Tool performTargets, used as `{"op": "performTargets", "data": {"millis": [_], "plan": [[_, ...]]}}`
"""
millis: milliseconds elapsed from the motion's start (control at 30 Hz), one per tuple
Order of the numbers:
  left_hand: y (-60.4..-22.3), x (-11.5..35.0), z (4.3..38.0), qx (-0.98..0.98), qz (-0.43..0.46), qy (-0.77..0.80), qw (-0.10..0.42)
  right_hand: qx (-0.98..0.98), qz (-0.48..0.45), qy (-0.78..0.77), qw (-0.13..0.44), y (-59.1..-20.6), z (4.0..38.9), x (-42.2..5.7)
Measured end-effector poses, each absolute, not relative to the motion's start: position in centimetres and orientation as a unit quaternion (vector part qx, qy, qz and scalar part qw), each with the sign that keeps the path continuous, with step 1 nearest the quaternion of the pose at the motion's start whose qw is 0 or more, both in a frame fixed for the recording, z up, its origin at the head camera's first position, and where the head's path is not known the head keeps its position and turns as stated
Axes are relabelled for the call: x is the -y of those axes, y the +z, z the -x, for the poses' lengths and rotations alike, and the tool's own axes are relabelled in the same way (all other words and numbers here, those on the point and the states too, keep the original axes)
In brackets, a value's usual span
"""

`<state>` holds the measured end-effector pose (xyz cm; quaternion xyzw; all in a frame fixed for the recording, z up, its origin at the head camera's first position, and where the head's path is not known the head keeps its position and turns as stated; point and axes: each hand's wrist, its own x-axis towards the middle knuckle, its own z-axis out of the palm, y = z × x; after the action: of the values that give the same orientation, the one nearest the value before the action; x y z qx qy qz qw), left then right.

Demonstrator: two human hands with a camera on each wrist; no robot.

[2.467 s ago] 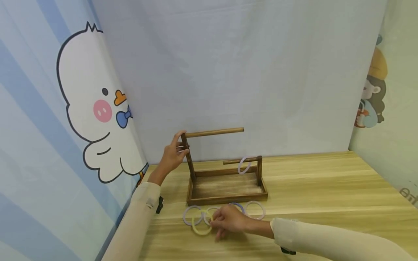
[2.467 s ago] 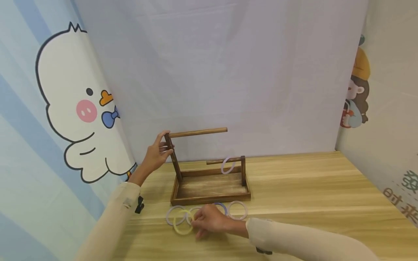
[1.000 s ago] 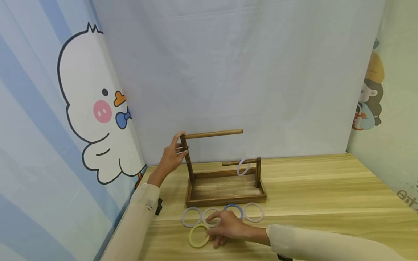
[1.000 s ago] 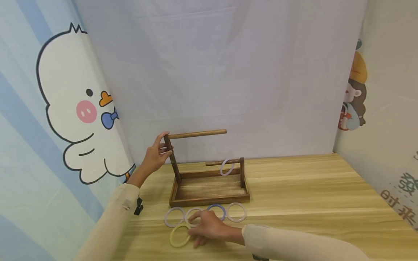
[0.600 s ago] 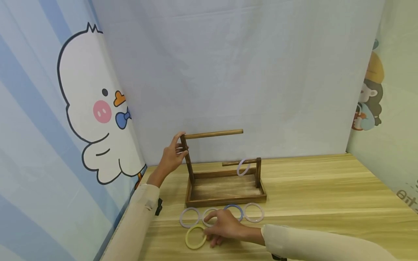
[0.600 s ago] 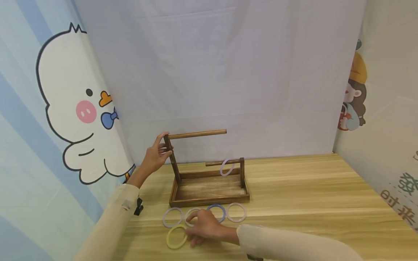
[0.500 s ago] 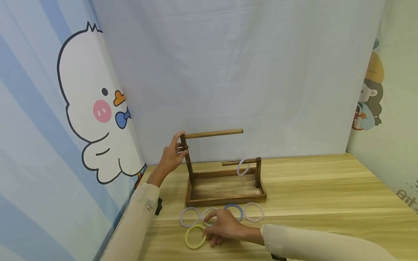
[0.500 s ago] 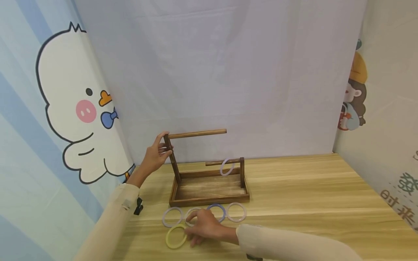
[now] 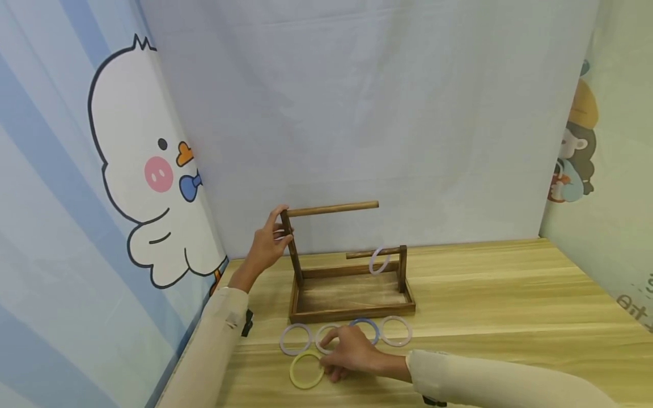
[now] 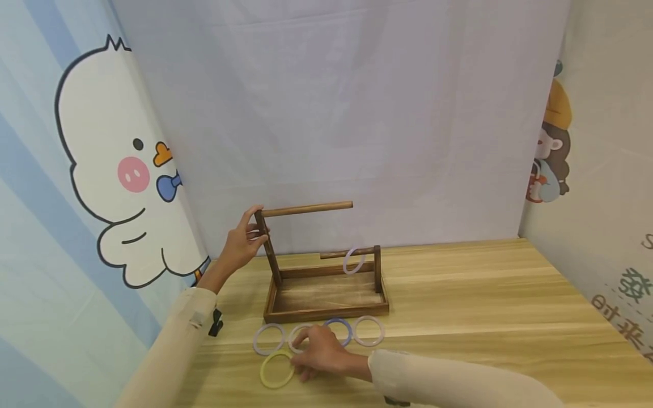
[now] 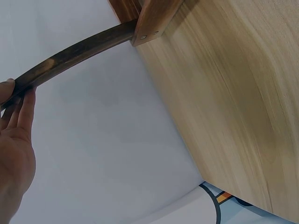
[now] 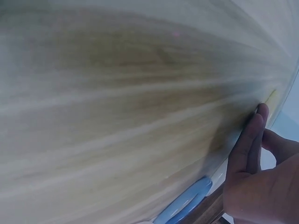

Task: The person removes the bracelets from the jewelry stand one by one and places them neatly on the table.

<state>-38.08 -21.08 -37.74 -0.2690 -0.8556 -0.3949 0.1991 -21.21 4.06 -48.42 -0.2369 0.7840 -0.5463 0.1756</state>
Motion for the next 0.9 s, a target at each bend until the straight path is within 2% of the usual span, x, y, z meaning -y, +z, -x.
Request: {"op": "performTargets", "data": {"millis": [567, 900], "plan": [[-37.6, 21.0, 38.4, 0.859, 0.267, -0.39, 0.197, -0.774, 0.265, -0.552, 0.163, -48.6, 22.1, -5.2], [-37.9, 21.2, 38.4, 0.86, 0.265, -0.389, 0.196, -0.782, 0.305, -0.531, 0.112, -47.4, 22.9, -7.2]]}}
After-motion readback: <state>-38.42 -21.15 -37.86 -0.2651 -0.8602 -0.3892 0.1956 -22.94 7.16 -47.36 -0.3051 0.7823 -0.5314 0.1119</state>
